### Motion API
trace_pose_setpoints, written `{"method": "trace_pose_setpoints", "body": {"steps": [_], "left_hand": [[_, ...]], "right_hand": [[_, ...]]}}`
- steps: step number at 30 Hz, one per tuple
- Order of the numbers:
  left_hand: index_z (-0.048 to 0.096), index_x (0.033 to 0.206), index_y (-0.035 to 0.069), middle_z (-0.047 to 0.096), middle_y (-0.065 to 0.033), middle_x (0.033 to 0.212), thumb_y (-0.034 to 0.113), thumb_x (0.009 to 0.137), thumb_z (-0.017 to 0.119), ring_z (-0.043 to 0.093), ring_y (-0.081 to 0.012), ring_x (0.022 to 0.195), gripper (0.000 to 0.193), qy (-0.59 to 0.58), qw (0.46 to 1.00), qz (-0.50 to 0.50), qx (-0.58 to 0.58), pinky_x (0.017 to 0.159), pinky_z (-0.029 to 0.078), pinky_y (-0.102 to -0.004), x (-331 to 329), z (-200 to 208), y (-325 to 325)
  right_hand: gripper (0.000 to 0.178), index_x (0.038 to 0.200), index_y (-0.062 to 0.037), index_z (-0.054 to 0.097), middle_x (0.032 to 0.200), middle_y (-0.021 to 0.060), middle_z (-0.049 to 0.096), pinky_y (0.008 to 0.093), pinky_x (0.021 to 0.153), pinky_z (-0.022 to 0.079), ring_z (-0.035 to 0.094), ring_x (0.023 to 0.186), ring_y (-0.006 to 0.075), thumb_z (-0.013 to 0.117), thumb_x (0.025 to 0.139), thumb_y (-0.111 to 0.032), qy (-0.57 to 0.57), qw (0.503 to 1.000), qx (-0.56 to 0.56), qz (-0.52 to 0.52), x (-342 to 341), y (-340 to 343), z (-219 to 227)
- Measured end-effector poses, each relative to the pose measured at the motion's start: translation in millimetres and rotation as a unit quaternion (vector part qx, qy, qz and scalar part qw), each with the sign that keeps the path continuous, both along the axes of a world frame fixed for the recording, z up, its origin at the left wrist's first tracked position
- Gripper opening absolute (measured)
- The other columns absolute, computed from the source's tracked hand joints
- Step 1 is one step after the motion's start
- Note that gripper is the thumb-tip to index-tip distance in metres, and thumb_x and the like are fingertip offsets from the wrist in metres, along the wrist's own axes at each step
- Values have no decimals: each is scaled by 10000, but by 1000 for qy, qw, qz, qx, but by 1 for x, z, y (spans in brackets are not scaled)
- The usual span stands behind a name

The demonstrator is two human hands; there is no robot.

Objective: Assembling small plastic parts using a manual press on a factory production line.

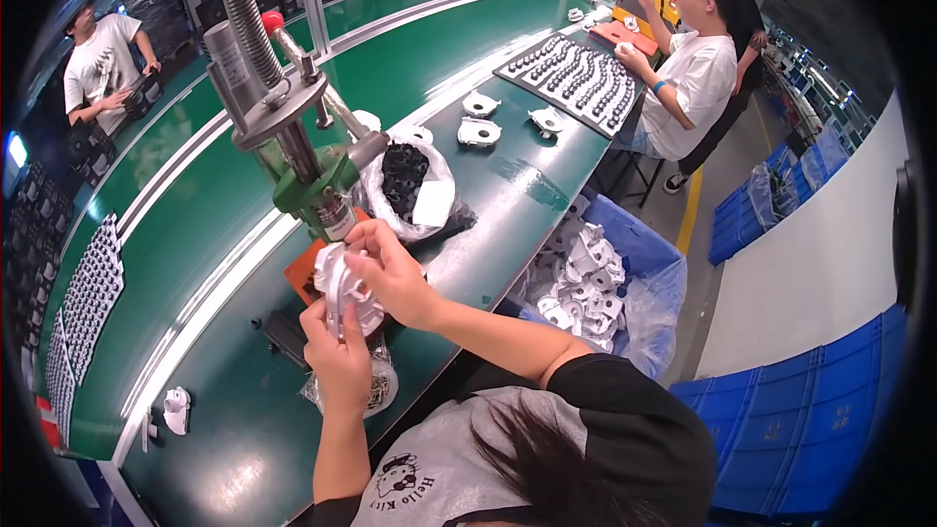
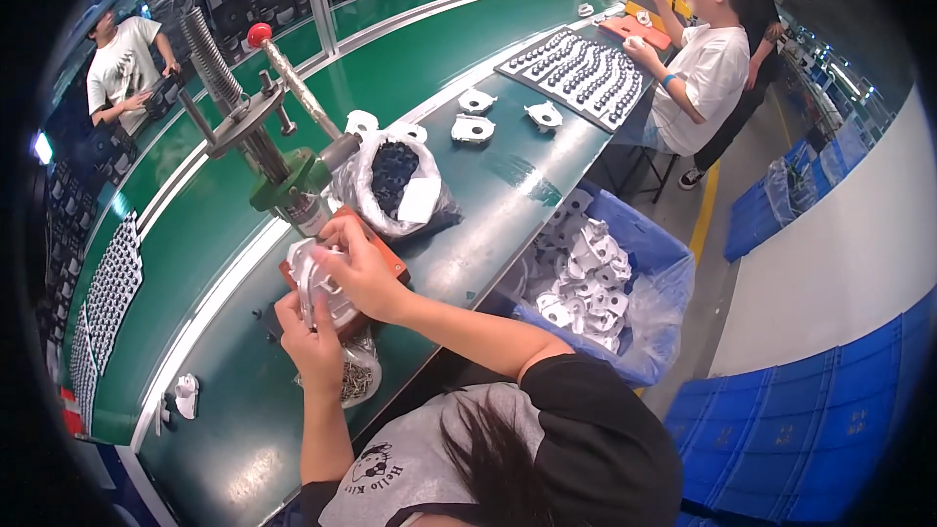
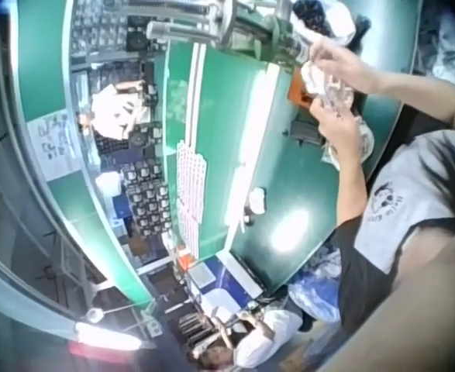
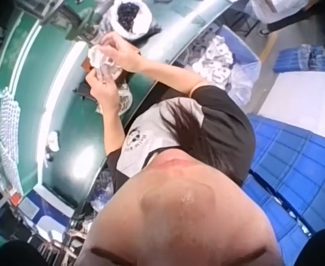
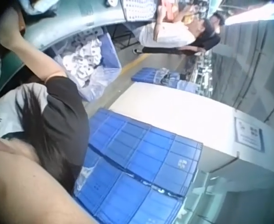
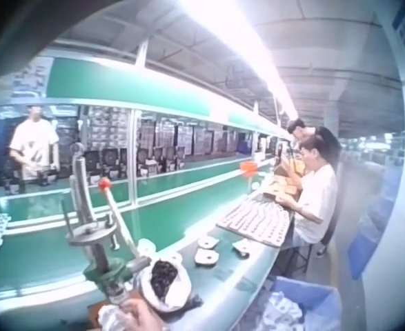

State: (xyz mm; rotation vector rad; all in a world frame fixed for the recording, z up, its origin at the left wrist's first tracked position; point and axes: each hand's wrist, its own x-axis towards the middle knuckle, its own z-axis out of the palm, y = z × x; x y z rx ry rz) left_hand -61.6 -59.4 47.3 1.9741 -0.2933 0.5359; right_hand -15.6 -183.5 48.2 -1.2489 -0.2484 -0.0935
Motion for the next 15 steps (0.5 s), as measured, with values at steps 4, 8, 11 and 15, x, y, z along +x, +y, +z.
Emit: {"method": "trace_pose_setpoints", "body": {"steps": [4, 8, 11, 15], "left_hand": [[462, 1053, -4, 620, -148, 810, 153, 916, 508, 624, -208, 660, 213, -2, 1000, 7, 2, 594, 470, -298, -5, -2, -3], [463, 1105, -7, 623, -105, 847, 160, 946, 432, 583, -121, 714, 232, 28, 987, -87, -134, 645, 456, -262, -9, -15, 4], [464, 1107, -20, 543, -72, 1009, 141, 967, 381, 520, -107, 907, 229, 135, 976, -120, -121, 820, 409, -238, -16, -3, 6], [464, 1103, -26, 543, -75, 1006, 141, 965, 386, 520, -101, 901, 230, 127, 978, -120, -113, 807, 413, -237, -17, -3, 7]], "right_hand": [[610, 1267, 12, 334, 1128, 109, 501, 277, 889, 415, 498, 1048, 153, 641, 830, -284, -23, 998, -52, 38, -13, 3, -7], [603, 1277, 18, 346, 1119, 96, 507, 275, 866, 429, 510, 1017, 138, 647, 828, -249, 32, 994, 4, 108, -12, -9, -5], [594, 1278, 17, 344, 1113, 93, 514, 268, 865, 429, 514, 1016, 134, 647, 828, -224, 29, 992, 9, 123, -9, -14, -11], [525, 1281, -38, 352, 1114, 56, 526, 290, 882, 436, 533, 1017, 133, 614, 834, -125, 33, 987, 53, 148, -4, -18, -15]]}}
